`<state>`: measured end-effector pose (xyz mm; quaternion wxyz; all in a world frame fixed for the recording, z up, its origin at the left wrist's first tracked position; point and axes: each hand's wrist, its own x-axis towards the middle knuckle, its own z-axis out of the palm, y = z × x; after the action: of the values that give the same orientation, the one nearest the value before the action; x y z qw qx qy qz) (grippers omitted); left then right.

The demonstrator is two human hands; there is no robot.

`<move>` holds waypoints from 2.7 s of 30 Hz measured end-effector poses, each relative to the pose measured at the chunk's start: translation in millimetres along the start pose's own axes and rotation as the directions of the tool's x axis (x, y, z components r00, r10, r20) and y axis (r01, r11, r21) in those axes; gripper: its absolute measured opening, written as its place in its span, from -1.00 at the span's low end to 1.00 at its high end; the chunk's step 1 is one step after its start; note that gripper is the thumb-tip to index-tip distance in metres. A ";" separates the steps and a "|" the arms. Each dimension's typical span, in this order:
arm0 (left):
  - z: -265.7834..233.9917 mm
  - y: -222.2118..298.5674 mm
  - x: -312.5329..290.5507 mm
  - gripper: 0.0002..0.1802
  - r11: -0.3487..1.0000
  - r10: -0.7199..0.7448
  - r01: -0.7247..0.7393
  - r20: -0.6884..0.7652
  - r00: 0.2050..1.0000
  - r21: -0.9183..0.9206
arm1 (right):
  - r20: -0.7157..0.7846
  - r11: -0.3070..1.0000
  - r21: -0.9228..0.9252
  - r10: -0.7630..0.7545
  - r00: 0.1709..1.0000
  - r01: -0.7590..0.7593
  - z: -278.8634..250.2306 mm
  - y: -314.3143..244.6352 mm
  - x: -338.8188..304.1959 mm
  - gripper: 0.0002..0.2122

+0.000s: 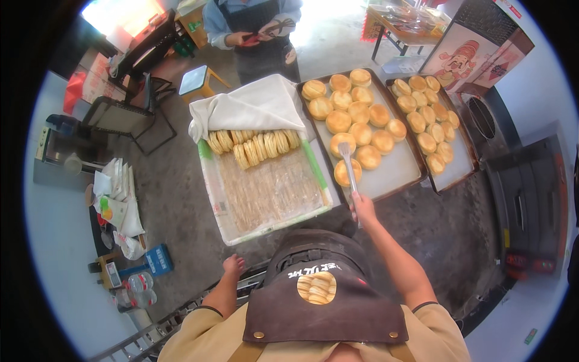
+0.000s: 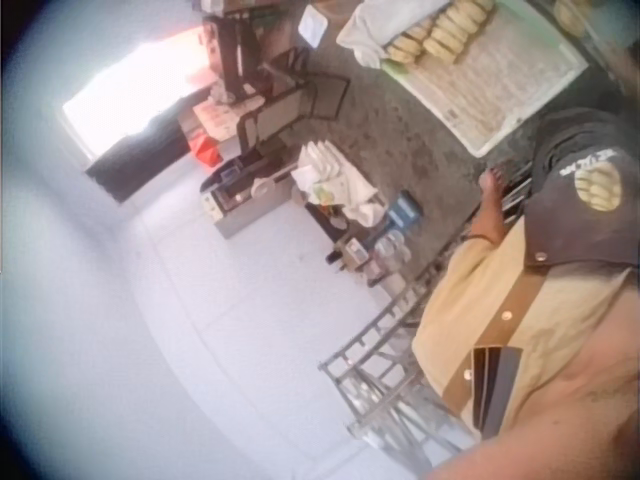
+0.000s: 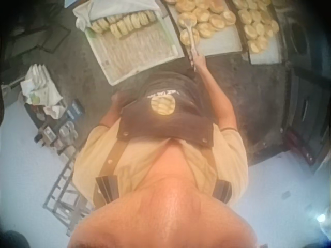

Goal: The person transfers round baked pastries from metal baking trays into a woven basket using tongs. The person then places empty baking trays onto a rolling rack. The person also handles a plastic container with a white powder.

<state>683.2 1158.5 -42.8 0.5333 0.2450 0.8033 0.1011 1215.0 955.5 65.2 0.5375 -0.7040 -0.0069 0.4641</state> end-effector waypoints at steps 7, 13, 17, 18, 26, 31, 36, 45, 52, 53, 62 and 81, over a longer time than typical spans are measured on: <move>-12.5 49.9 29.9 -0.77 0.958 0.209 -0.218 -0.068 0.976 -0.187 | -0.073 1.000 0.006 0.010 0.997 -0.009 -10.4 4.1 -37.8 -0.69; 12.1 115.5 17.6 -0.66 0.830 0.299 -0.293 -0.066 0.952 -0.474 | -0.018 0.997 -0.070 -0.043 0.999 0.041 -9.0 -34.6 -97.9 -0.71; 50.2 144.7 -25.6 -0.35 0.787 0.565 -0.539 -0.002 0.825 -0.301 | 0.250 0.982 -0.189 0.030 0.968 0.019 18.7 -78.6 -125.7 -0.67; 55.5 151.1 -36.6 -0.29 0.756 0.641 -0.625 0.023 0.768 -0.197 | 0.306 0.967 -0.253 0.091 0.948 -0.011 30.5 -88.1 -123.0 -0.65; 48.9 169.6 -91.9 -0.22 0.690 0.660 -0.593 -0.026 0.751 0.414 | 0.535 0.886 -0.379 0.445 0.718 -0.267 204.7 -62.7 -45.7 -0.55; 51.2 168.5 -90.5 -0.19 0.704 0.648 -0.568 -0.057 0.760 0.427 | 0.520 0.910 -0.375 0.365 0.772 -0.177 302.0 -44.5 -20.2 -0.44; 52.0 167.4 -79.3 -0.19 0.707 0.640 -0.574 -0.028 0.768 0.412 | 0.593 0.825 -0.366 0.563 0.576 -0.430 240.2 -56.2 -49.1 -0.45; 56.4 168.3 -81.1 -0.14 0.736 0.631 -0.570 -0.064 0.773 0.364 | 0.504 0.936 -0.121 0.346 0.791 -0.332 3.6 -121.0 -112.7 -0.47; 57.3 168.7 -82.5 -0.15 0.723 0.656 -0.597 -0.074 0.751 0.347 | 0.127 0.978 -0.052 0.205 0.971 -0.200 -14.5 -79.3 21.1 -0.50; 57.1 169.0 -84.9 -0.15 0.727 0.648 -0.584 -0.079 0.757 0.362 | 0.057 0.976 -0.050 0.214 0.975 -0.211 -0.3 -75.8 46.4 -0.51; 57.3 172.5 -102.1 -0.12 0.727 0.636 -0.525 -0.147 0.758 0.443 | 0.069 0.974 0.174 0.137 0.988 -0.147 40.7 -97.8 66.7 -0.58; 54.1 170.3 -87.7 -0.20 0.745 0.625 -0.571 -0.061 0.778 0.345 | 0.288 0.844 -0.270 0.530 0.797 -0.464 69.4 -111.5 -51.4 -0.57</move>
<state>808.2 1255.6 77.9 0.3559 0.5603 0.7302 0.1620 1194.4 1028.5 184.1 0.3180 -0.6333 0.0400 0.7045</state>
